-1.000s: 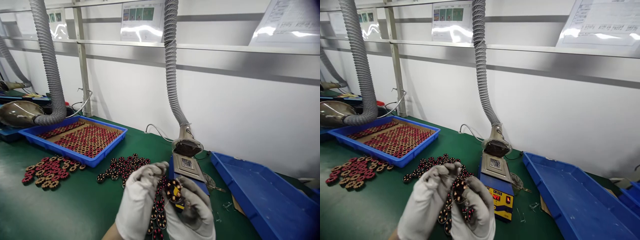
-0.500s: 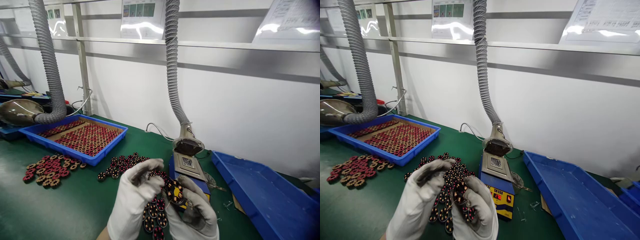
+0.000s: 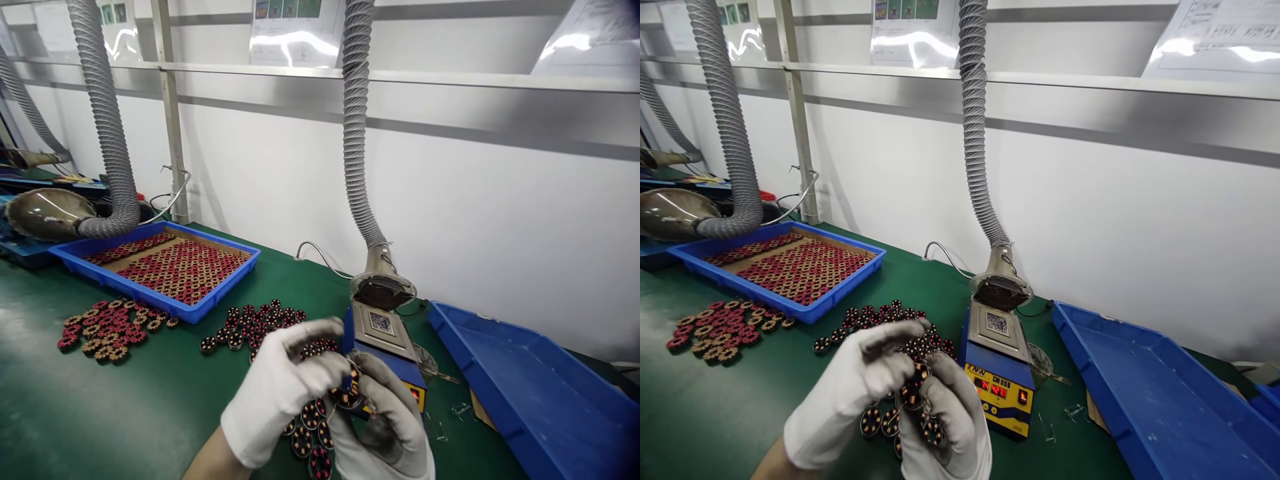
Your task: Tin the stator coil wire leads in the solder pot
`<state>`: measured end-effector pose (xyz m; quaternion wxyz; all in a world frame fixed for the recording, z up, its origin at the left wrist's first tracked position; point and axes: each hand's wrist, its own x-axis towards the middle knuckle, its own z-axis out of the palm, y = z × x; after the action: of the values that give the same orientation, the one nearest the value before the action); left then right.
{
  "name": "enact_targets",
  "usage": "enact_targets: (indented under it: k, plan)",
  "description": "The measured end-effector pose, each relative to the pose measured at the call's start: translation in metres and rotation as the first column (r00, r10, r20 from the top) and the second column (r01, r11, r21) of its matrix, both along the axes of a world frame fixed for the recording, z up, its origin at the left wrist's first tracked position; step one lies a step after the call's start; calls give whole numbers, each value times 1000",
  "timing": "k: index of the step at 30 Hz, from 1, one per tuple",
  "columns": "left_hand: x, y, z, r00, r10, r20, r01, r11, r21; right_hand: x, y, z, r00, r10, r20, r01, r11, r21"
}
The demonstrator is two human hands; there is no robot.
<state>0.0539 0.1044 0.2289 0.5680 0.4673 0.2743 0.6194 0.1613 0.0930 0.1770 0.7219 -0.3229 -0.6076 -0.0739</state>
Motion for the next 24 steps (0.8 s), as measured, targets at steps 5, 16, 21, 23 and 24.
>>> enact_targets:
  k: [5,16,21,23,24]
  plan:
    - [7,-1,-1,1000,25,19,-25,999,43,0,-2,-4,999,-4,43,5,1000,-29]
    - [0,-4,5,996,-57,66,63,994,-92,0,-2,-4,996,51,-67,-55,997,-56]
    - [3,3,-5,955,205,214,-204,979,-30,-2,-2,-2,996,39,-75,-43,998,-42]
    - [-2,5,-6,900,325,290,-341,940,5,-1,-2,-2,996,61,-72,-66,995,-71]
    - [-6,4,-6,879,368,304,-393,919,25,1,-2,-1,993,80,-90,-89,990,-107]
